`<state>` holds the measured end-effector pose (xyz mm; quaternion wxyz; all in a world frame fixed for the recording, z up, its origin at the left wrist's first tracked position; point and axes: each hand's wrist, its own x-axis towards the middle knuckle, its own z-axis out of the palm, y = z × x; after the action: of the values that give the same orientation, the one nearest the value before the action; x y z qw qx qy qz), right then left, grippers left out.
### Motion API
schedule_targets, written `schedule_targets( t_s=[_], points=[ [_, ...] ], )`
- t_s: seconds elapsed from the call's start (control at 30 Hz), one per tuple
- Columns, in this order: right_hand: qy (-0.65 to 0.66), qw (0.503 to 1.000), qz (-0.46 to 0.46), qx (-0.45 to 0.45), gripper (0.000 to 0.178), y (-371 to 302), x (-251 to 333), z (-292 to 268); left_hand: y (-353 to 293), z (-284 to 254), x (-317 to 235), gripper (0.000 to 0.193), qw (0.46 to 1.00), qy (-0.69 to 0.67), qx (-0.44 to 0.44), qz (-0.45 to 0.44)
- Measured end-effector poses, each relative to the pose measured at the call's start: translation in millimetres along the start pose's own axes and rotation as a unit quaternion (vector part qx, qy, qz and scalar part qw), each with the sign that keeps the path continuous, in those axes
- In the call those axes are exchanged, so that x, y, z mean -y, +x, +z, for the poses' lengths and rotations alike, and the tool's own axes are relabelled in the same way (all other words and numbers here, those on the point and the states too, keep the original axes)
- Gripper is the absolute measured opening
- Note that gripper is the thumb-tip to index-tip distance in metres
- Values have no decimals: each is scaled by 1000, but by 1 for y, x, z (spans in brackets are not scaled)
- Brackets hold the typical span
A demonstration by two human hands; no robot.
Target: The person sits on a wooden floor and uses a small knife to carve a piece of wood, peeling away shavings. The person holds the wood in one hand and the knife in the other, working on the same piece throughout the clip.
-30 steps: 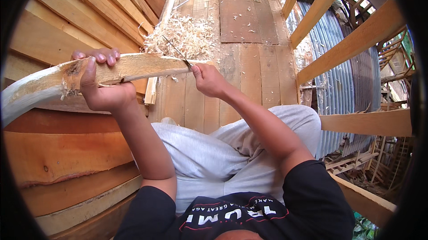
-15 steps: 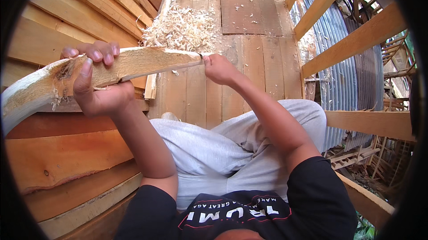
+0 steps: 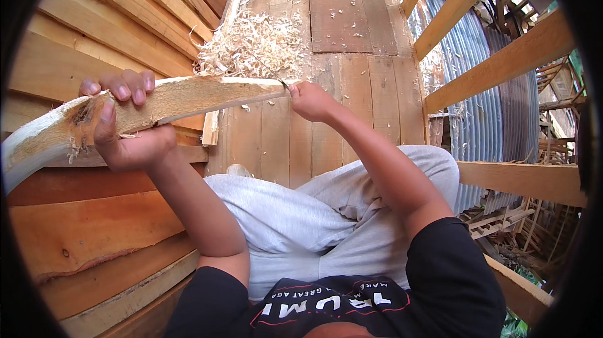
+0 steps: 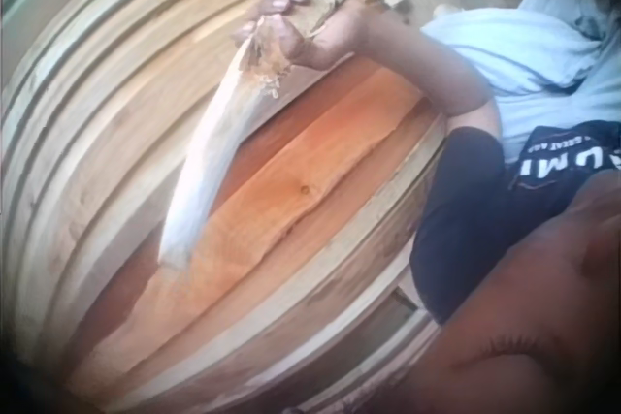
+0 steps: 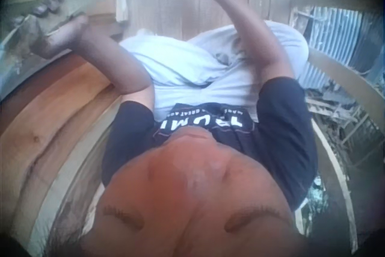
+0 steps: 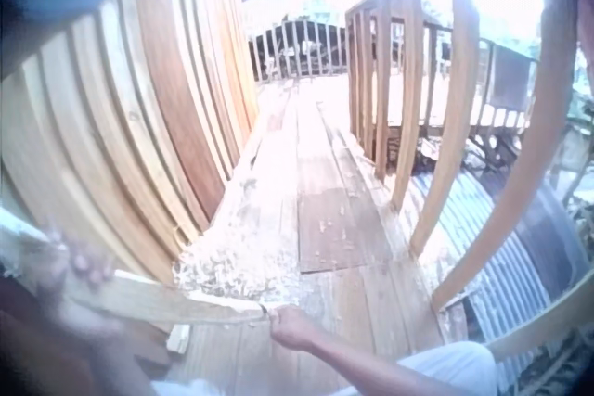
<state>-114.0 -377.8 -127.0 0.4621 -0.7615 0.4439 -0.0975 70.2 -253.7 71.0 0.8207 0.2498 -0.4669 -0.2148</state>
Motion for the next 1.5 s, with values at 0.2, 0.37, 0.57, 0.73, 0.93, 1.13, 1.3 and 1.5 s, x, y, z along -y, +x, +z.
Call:
schedule_targets(
  t_s=[0.2, 0.37, 0.57, 0.73, 0.93, 1.13, 1.3, 1.5],
  points=[
    [22, 996, -84, -15, 44, -33, 64, 0, 1, -7, -9, 30, 1000, 15, 5, 3],
    [3, 1000, 24, 17, 45, 9, -20, 1, 4, -9, 2, 34, 1000, -6, -6, -2],
    [-39, 999, -24, -13, 45, -3, 7, 8, 1, -10, -3, 35, 1000, -9, 1, -9],
    [-42, 998, -20, -35, 45, 11, -10, 11, 1, -13, -1, 34, 1000, -16, 5, -11],
    [-46, 999, -29, -8, 45, 0, 3, 7, 4, -31, -3, 32, 999, -31, 10, -10],
    [-14, 996, -54, -70, 43, -7, 30, 21, 2, -25, -8, 34, 1000, -9, 6, -10],
    [-32, 999, 12, 10, 45, 16, -22, 9, 5, -26, 0, 34, 998, -31, 52, -12],
    [-18, 996, -93, -5, 43, -33, 71, 1, 0, -20, -15, 35, 996, -23, 81, -8]
  ],
)
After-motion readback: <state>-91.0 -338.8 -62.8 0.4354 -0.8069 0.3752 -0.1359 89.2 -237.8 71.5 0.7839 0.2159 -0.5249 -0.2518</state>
